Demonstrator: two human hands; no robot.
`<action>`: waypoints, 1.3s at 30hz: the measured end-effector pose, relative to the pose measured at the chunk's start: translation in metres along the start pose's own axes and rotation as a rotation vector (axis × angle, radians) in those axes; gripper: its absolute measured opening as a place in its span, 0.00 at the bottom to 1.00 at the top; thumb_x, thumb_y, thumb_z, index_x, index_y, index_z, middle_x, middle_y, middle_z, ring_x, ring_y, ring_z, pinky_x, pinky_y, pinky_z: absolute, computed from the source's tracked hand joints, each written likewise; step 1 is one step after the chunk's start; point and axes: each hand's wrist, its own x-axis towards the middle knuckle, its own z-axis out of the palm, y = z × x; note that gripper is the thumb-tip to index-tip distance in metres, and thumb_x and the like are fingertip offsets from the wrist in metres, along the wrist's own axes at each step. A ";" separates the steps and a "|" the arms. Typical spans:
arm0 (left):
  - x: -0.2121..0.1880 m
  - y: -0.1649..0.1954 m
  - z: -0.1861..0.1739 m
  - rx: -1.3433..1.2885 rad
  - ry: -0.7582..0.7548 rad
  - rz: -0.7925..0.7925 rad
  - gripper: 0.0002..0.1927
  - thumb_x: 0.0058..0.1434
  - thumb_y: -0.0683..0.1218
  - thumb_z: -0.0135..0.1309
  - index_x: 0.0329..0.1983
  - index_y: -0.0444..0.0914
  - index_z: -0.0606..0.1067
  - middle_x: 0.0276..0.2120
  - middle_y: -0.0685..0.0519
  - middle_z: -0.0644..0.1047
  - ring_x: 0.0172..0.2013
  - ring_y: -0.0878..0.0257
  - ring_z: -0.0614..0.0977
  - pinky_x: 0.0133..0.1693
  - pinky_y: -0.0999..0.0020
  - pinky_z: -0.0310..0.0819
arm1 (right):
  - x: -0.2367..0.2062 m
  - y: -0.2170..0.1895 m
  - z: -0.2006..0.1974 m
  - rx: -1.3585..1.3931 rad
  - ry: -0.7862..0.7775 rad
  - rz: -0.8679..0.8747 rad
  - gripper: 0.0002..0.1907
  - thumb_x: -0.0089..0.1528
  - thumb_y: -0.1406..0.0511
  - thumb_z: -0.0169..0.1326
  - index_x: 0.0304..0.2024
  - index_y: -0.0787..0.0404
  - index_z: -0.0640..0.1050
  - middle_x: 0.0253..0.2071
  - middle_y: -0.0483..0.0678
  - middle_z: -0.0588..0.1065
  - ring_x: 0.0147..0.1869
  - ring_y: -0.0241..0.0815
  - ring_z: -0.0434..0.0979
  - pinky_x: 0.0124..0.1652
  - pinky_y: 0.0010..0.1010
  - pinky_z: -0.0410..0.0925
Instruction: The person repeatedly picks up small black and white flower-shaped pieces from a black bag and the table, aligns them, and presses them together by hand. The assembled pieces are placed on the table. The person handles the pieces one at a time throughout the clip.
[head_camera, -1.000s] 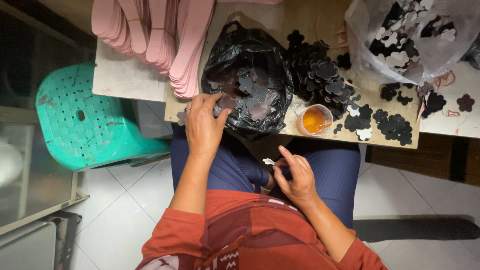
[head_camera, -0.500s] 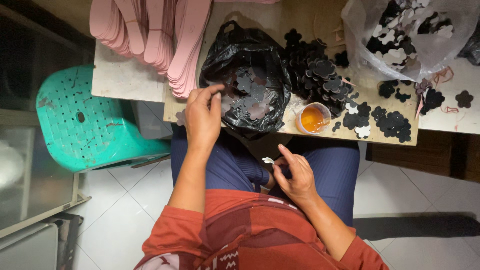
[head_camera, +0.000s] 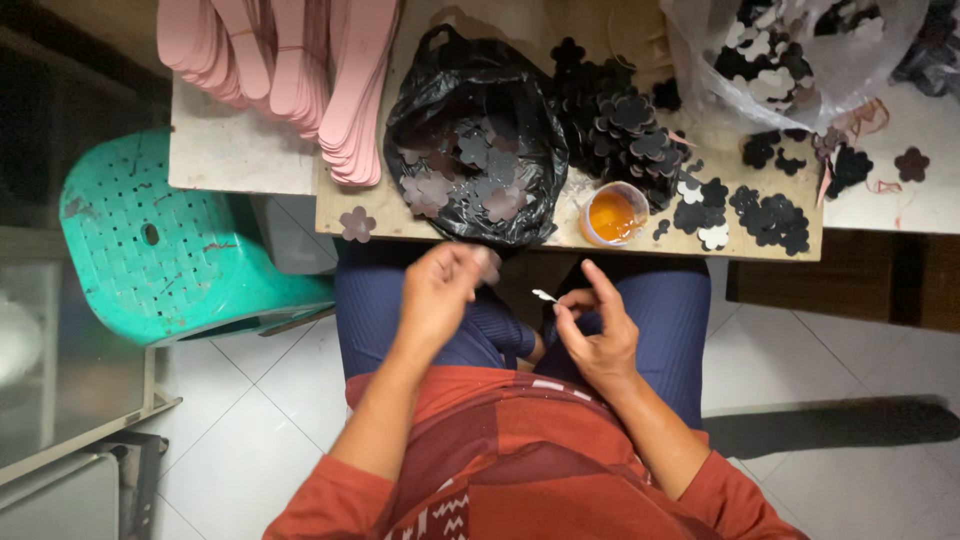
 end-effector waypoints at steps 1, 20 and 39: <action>-0.013 -0.005 0.006 0.063 -0.001 0.024 0.10 0.68 0.46 0.58 0.44 0.34 0.82 0.32 0.56 0.83 0.30 0.75 0.78 0.33 0.81 0.71 | -0.003 -0.001 0.000 0.011 0.038 -0.004 0.36 0.60 0.77 0.61 0.70 0.66 0.64 0.36 0.46 0.78 0.37 0.33 0.77 0.41 0.24 0.72; -0.112 -0.041 0.058 -0.411 -0.555 -0.342 0.16 0.69 0.45 0.50 0.57 0.35 0.77 0.47 0.54 0.82 0.44 0.70 0.83 0.46 0.71 0.83 | -0.044 -0.054 -0.005 -0.158 0.202 -0.209 0.36 0.63 0.77 0.59 0.71 0.65 0.61 0.41 0.47 0.76 0.46 0.36 0.79 0.61 0.32 0.70; -0.110 -0.028 0.053 -0.340 -0.334 -0.237 0.17 0.69 0.41 0.54 0.59 0.31 0.78 0.39 0.53 0.83 0.31 0.72 0.77 0.35 0.78 0.73 | -0.052 -0.061 -0.070 0.738 -0.029 0.675 0.38 0.60 0.75 0.56 0.73 0.68 0.60 0.35 0.45 0.76 0.36 0.30 0.72 0.37 0.21 0.66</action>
